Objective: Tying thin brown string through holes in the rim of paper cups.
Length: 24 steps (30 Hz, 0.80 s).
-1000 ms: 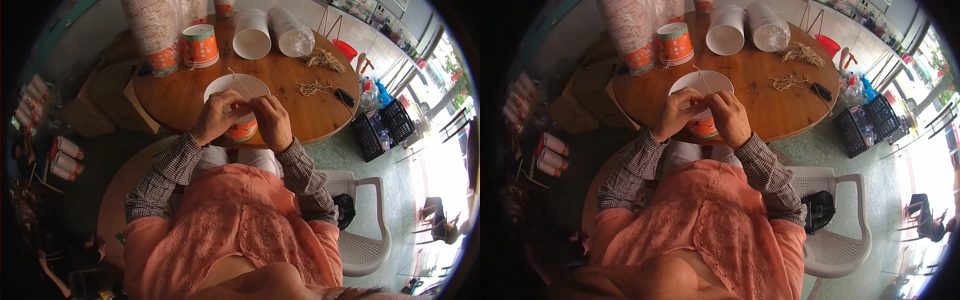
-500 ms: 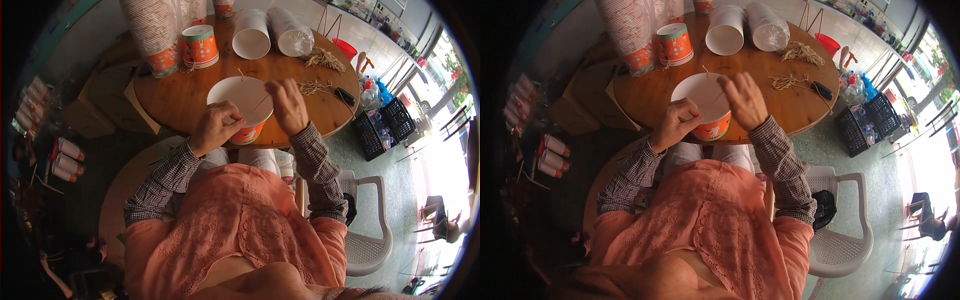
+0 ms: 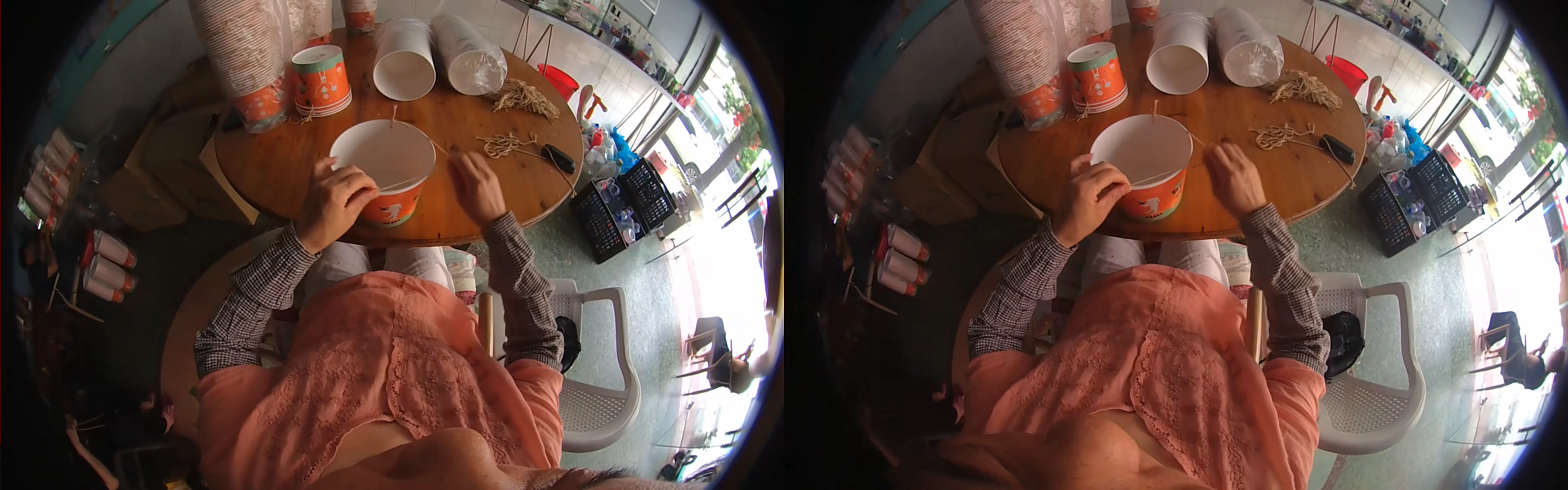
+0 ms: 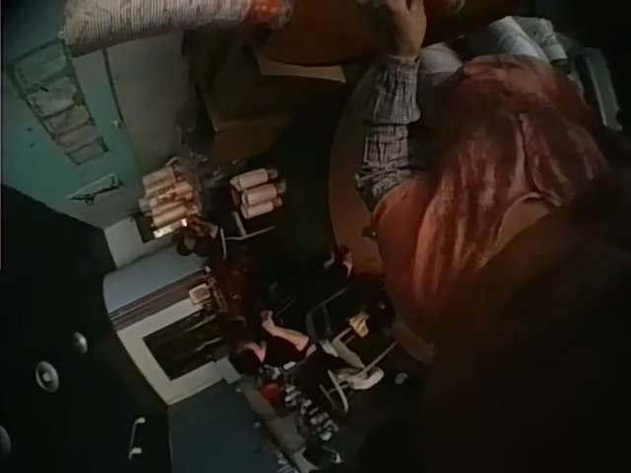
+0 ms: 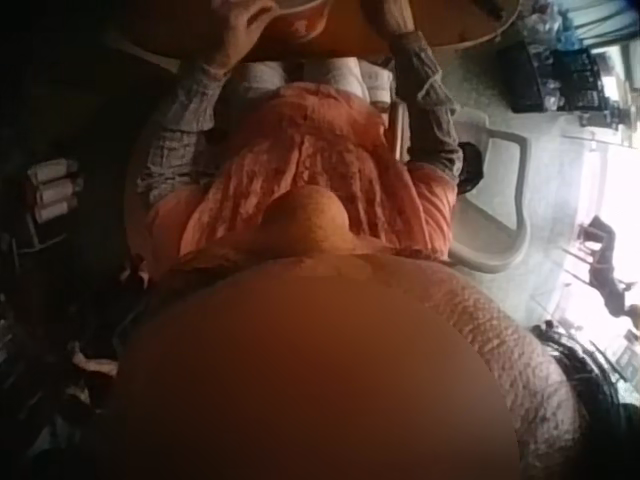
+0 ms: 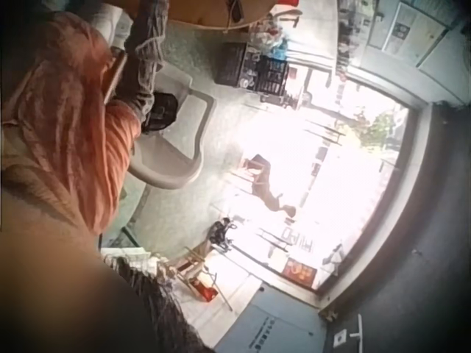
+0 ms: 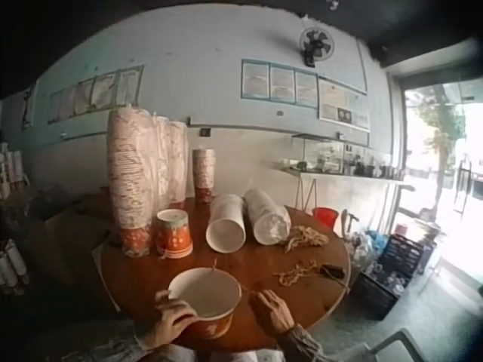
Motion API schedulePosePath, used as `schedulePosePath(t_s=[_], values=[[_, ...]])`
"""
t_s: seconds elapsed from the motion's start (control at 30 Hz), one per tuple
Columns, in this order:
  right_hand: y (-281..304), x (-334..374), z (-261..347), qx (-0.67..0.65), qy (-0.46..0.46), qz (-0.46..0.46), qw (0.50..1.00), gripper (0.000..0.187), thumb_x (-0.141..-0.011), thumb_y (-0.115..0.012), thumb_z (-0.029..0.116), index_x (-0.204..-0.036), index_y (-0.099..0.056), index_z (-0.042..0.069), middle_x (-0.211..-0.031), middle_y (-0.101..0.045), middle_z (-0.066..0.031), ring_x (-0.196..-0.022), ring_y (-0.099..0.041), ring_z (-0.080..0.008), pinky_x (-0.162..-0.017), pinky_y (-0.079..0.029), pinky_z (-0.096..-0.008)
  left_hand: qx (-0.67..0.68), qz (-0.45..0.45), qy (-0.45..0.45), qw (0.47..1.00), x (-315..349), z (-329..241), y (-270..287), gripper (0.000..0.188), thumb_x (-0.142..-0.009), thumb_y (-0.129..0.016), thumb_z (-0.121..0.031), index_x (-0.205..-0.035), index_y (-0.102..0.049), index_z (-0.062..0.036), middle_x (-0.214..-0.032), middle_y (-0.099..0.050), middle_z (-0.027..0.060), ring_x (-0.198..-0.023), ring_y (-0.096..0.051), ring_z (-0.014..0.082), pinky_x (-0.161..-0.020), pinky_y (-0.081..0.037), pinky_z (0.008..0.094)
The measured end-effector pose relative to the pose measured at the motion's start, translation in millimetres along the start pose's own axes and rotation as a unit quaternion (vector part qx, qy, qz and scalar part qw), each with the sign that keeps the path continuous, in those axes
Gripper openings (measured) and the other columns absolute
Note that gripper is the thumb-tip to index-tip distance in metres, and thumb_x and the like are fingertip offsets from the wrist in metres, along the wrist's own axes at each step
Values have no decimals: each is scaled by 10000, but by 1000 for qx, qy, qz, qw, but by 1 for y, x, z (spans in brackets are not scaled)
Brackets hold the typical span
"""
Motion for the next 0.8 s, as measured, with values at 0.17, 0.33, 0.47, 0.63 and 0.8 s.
schedulePosePath(t_s=[0.17,0.33,0.47,0.63,0.8], values=[[-27,24,33,5,54,38,998,192,-779,-653,96,-962,-610,61,-1014,-592,-85,-874,-581,-263,-720,-504,-366,-38,-21,5,999,-4,29,1,104,-796,-701,-164,-842,-628,-106,-836,-625,13,-860,-593,211,-901,-386,378],[-59,33,36,22,73,82,994,228,-762,-644,118,-978,-608,52,-1124,-574,-101,-988,-554,-286,-808,-480,-407,-93,-50,-13,994,-24,2,4,142,-752,-715,-125,-873,-656,-82,-878,-610,29,-841,-583,222,-774,-425,387],[-63,34,20,-7,14,62,998,228,-774,-645,106,-993,-608,55,-1092,-587,-125,-971,-559,-308,-825,-480,-404,-121,25,-7,992,-25,23,-20,103,-746,-681,-65,-833,-628,-55,-814,-543,53,-787,-558,237,-704,-469,351],[-59,19,0,-48,-51,3,998,174,-795,-633,33,-969,-624,36,-1028,-613,-119,-930,-573,-327,-801,-484,-395,30,-123,77,989,-45,102,-2,110,-780,-690,-89,-852,-656,-14,-844,-589,88,-795,-614,272,-680,-491,336],[-76,-15,-24,-74,-73,-12,994,156,-824,-610,35,-978,-634,30,-992,-627,-123,-949,-576,-320,-820,-479,-391,106,-179,148,967,-71,211,-2,81,-860,-643,-57,-896,-669,10,-846,-667,102,-721,-640,181,-619,-499,296]])
Point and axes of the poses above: each hand's wrist, its own x-axis away from the middle knuckle, its own y-axis out of the back of the hand, z = x × y, the point moved 4 cm from there along -x, towards the middle knuckle
